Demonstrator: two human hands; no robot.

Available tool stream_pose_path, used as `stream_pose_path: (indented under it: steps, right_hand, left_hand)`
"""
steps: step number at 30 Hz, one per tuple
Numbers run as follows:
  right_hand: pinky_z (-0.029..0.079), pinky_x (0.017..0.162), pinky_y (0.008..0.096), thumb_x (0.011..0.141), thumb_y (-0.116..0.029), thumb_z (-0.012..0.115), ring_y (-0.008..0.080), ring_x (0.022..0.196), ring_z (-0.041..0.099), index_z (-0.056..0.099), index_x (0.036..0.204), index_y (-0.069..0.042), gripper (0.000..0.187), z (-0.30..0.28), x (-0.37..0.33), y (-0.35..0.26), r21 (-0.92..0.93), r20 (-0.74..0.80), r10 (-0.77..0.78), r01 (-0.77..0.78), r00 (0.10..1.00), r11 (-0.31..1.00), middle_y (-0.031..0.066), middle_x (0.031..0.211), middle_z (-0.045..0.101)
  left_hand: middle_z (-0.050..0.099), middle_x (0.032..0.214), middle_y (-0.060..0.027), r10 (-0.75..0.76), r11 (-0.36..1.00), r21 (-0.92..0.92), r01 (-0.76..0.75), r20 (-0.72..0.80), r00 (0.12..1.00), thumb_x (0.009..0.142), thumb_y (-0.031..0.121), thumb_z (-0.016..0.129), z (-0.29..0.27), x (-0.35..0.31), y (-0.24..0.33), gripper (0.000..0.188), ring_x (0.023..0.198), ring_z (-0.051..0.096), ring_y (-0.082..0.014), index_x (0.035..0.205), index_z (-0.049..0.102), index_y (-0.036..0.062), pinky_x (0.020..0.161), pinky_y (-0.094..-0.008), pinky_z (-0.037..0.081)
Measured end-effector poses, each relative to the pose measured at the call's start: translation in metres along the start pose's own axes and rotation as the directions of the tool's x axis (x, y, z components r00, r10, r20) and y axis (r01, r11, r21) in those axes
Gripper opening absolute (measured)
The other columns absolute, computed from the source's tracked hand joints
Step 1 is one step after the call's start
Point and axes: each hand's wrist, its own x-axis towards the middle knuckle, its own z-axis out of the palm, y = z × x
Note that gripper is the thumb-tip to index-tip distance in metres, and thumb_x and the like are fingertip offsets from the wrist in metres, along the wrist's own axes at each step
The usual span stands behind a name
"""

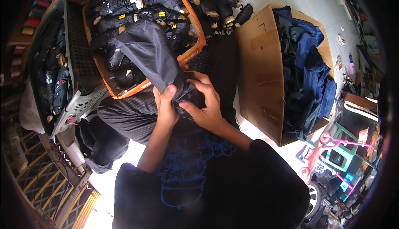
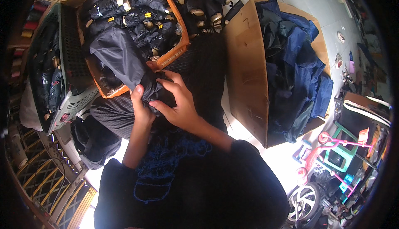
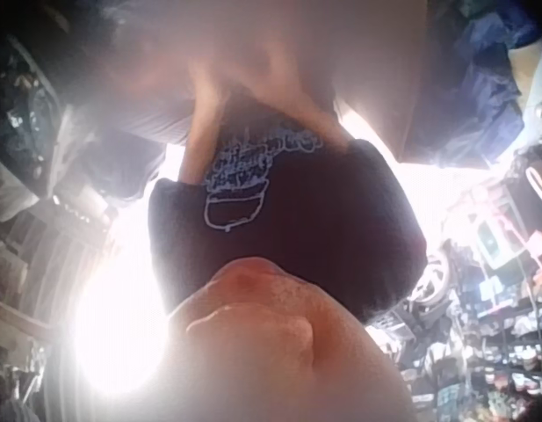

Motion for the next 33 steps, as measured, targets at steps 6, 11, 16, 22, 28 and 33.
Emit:
stream_pose_path:
  steps: [6,11,16,22,28,33]
  right_hand:
    - [0.048,0.091,0.0383,0.073,-0.023,0.083,0.0322,0.109,0.056,0.051,0.127,0.001,0.067,-0.008,0.004,-0.007,-0.025,0.148,-0.027,0.031,0.989,0.999,0.0252,0.140,0.037]
    - [0.046,0.090,0.0399,0.074,-0.025,0.081,0.0347,0.111,0.048,0.052,0.134,-0.008,0.069,-0.009,-0.002,-0.016,-0.155,0.231,0.201,-0.168,0.952,0.973,0.0222,0.137,0.033]
    - [0.045,0.088,0.0385,0.072,-0.021,0.081,0.0340,0.110,0.048,0.056,0.131,-0.009,0.065,-0.008,-0.005,-0.012,-0.227,0.188,0.156,-0.111,0.970,0.968,0.0205,0.135,0.033]
    - [0.045,0.091,0.0405,0.072,-0.016,0.080,0.0375,0.118,0.045,0.060,0.126,-0.011,0.058,-0.006,-0.003,-0.008,-0.182,0.151,0.110,-0.082,0.982,0.980,0.0210,0.138,0.030]
    - [0.044,0.097,0.0431,0.071,-0.016,0.080,0.0401,0.129,0.039,0.061,0.122,-0.009,0.055,-0.011,0.013,-0.021,-0.261,0.182,0.002,0.046,0.983,0.964,0.0227,0.144,0.028]
    - [0.043,0.101,0.0466,0.074,-0.017,0.078,0.0426,0.133,0.035,0.059,0.124,-0.011,0.054,-0.017,0.020,-0.033,-0.294,0.241,0.096,-0.021,0.966,0.956,0.0216,0.144,0.028]
  left_hand:
    - [0.054,0.121,-0.0130,-0.057,0.995,-0.086,0.050,-0.084,0.995,0.082,0.048,0.059,-0.022,-0.004,-0.015,0.076,0.108,0.057,-0.0238,0.138,0.040,-0.0005,0.094,-0.0360,0.047]
    - [0.058,0.114,-0.0164,-0.064,0.989,-0.142,0.050,-0.097,0.993,0.082,0.037,0.064,-0.011,0.001,-0.005,0.073,0.103,0.060,-0.0232,0.137,0.038,-0.0041,0.088,-0.0345,0.051]
    - [0.060,0.112,-0.0203,-0.111,0.981,-0.162,0.109,-0.009,0.994,0.081,0.030,0.070,0.001,-0.005,0.008,0.071,0.096,0.063,-0.0236,0.134,0.039,-0.0056,0.083,-0.0338,0.053]
    - [0.060,0.117,-0.0236,-0.039,0.980,-0.195,0.050,0.060,0.997,0.081,0.029,0.071,0.002,-0.001,0.011,0.063,0.103,0.062,-0.0255,0.125,0.046,-0.0083,0.089,-0.0350,0.051]
    - [0.049,0.136,-0.0244,-0.036,0.996,-0.073,0.040,0.061,0.997,0.084,0.040,0.064,0.009,0.001,0.017,0.072,0.120,0.053,-0.0299,0.134,0.038,-0.0047,0.100,-0.0419,0.046]
    - [0.049,0.137,-0.0244,-0.064,0.993,-0.101,0.068,0.036,0.997,0.085,0.029,0.066,0.009,-0.003,0.016,0.067,0.113,0.058,-0.0287,0.135,0.037,-0.0045,0.095,-0.0404,0.049]
